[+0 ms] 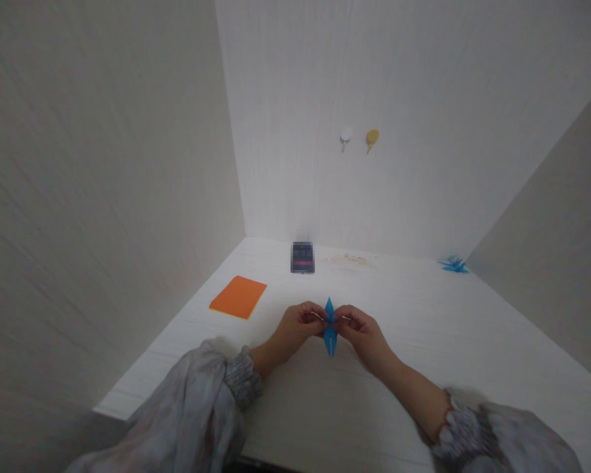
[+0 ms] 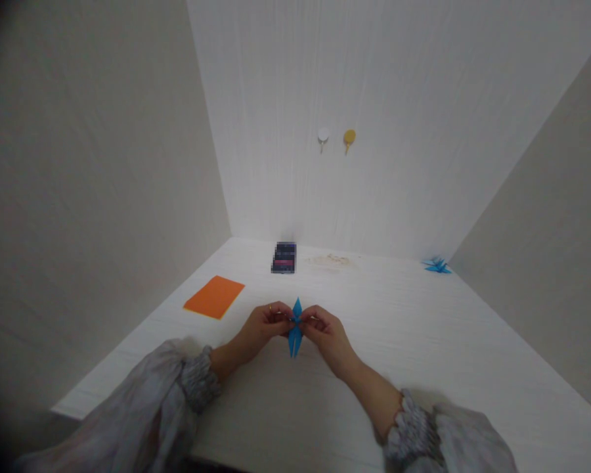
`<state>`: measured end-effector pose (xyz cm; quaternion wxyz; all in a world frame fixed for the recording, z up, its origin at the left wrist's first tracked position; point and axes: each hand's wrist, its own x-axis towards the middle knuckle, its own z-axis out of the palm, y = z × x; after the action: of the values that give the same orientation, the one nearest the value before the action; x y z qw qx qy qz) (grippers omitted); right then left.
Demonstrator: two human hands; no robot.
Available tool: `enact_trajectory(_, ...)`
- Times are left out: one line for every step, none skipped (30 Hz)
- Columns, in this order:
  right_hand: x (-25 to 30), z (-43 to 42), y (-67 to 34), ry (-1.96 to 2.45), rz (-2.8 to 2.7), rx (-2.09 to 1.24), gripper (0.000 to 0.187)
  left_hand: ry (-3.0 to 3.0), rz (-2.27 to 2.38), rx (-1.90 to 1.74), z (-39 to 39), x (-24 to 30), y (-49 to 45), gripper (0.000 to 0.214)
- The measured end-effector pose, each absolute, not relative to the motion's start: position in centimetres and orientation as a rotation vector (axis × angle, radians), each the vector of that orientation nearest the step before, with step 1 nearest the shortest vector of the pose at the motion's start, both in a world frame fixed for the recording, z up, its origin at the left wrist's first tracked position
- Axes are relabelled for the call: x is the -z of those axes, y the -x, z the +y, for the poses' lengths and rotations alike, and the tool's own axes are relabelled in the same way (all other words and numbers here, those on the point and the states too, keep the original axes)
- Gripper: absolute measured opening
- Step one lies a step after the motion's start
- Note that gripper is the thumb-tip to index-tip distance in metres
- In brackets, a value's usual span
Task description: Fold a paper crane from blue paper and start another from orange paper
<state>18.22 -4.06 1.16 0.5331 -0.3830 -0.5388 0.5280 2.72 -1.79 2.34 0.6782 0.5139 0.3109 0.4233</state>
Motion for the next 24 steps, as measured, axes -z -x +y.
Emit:
enact_trajectory(-1.06, -4.04, -18.27, 0.921, -1.286, -1.253, 0.013, -1.156, 0.703, -0.955, -1.8, -2.35, -2.7, 0.022)
enact_trajectory(-0.98, -4.02, -18.31, 0.923, -1.286, -1.255, 0.012, -1.156, 0.705, -0.957, -1.82, -2.36, -2.68, 0.021)
enact_trajectory(-0.91, -4.01, -18.35, 0.919, -1.284, -1.262, 0.011, -1.156, 0.707, -0.96, -1.83, -2.39, -2.66, 0.02)
enact_trajectory(-0.86, -4.0, -18.36, 0.914, -1.279, -1.27, 0.01, -1.154, 0.708, -0.962, -1.85, -2.41, -2.65, 0.02)
enact_trajectory(-0.83, -4.0, -18.37, 0.912, -1.274, -1.278, 0.009, -1.152, 0.71, -0.965, -1.86, -2.44, -2.66, 0.019)
enact_trajectory(-0.82, -4.0, -18.35, 0.917, -1.268, -1.282, 0.009, -1.151, 0.715, -0.967, -1.86, -2.45, -2.67, 0.019)
enact_trajectory(-0.83, -3.99, -18.33, 0.928, -1.264, -1.283, 0.01, -1.149, 0.723, -0.969, -1.86, -2.45, -2.69, 0.019)
enact_trajectory(-0.86, -3.99, -18.31, 0.941, -1.262, -1.279, 0.01, -1.149, 0.731, -0.97, -1.84, -2.43, -2.7, 0.019)
enact_trajectory(-0.89, -3.98, -18.28, 0.951, -1.26, -1.271, 0.01, -1.151, 0.735, -0.969, -1.83, -2.38, -2.72, 0.019)
enact_trajectory(-0.92, -3.97, -18.25, 0.955, -1.259, -1.261, 0.011, -1.154, 0.734, -0.969, -1.8, -2.3, -2.72, 0.02)
enact_trajectory(-0.94, -3.96, -18.23, 0.954, -1.258, -1.251, 0.01, -1.156, 0.73, -0.969, -1.77, -2.21, -2.71, 0.02)
enact_trajectory(-0.96, -3.96, -18.21, 0.945, -1.259, -1.244, 0.009, -1.158, 0.723, -0.968, -1.74, -2.12, -2.69, 0.02)
enact_trajectory(-0.96, -3.95, -18.21, 0.93, -1.261, -1.239, 0.008, -1.159, 0.715, -0.964, -1.71, -2.02, -2.66, 0.02)
enact_trajectory(-0.97, -3.96, -18.21, 0.909, -1.263, -1.236, 0.008, -1.157, 0.704, -0.96, -1.68, -1.94, -2.64, 0.019)
enact_trajectory(-0.96, -3.97, -18.23, 0.885, -1.266, -1.238, 0.008, -1.155, 0.694, -0.957, -1.65, -1.88, -2.61, 0.019)
enact_trajectory(-0.96, -3.99, -18.24, 0.863, -1.273, -1.239, 0.007, -1.151, 0.683, -0.955, -1.64, -1.85, -2.59, 0.018)
enact_trajectory(-0.96, -4.02, -18.26, 0.846, -1.282, -1.237, 0.006, -1.148, 0.674, -0.955, -1.63, -1.85, -2.57, 0.018)
enact_trajectory(-0.96, -4.05, -18.28, 0.836, -1.293, -1.233, 0.005, -1.145, 0.667, -0.957, -1.64, -1.88, -2.56, 0.017)
enact_trajectory(-0.96, -4.08, -18.3, 0.834, -1.306, -1.227, 0.004, -1.143, 0.664, -0.958, -1.66, -1.93, -2.55, 0.017)
enact_trajectory(-0.95, -4.1, -18.31, 0.835, -1.319, -1.222, 0.003, -1.143, 0.661, -0.957, -1.69, -1.99, -2.54, 0.016)
enact_trajectory(-0.95, -4.12, -18.32, 0.837, -1.326, -1.217, 0.003, -1.145, 0.658, -0.954, -1.72, -2.06, -2.51, 0.016)
enact_trajectory(-0.96, -4.13, -18.33, 0.841, -1.328, -1.212, 0.003, -1.148, 0.654, -0.952, -1.76, -2.13, -2.48, 0.016)
enact_trajectory(-0.97, -4.15, -18.34, 0.844, -1.324, -1.208, 0.003, -1.153, 0.649, -0.951, -1.8, -2.21, -2.44, 0.016)
enact_trajectory(-0.99, -4.17, -18.34, 0.848, -1.317, -1.206, 0.003, -1.158, 0.642, -0.954, -1.84, -2.29, -2.4, 0.016)
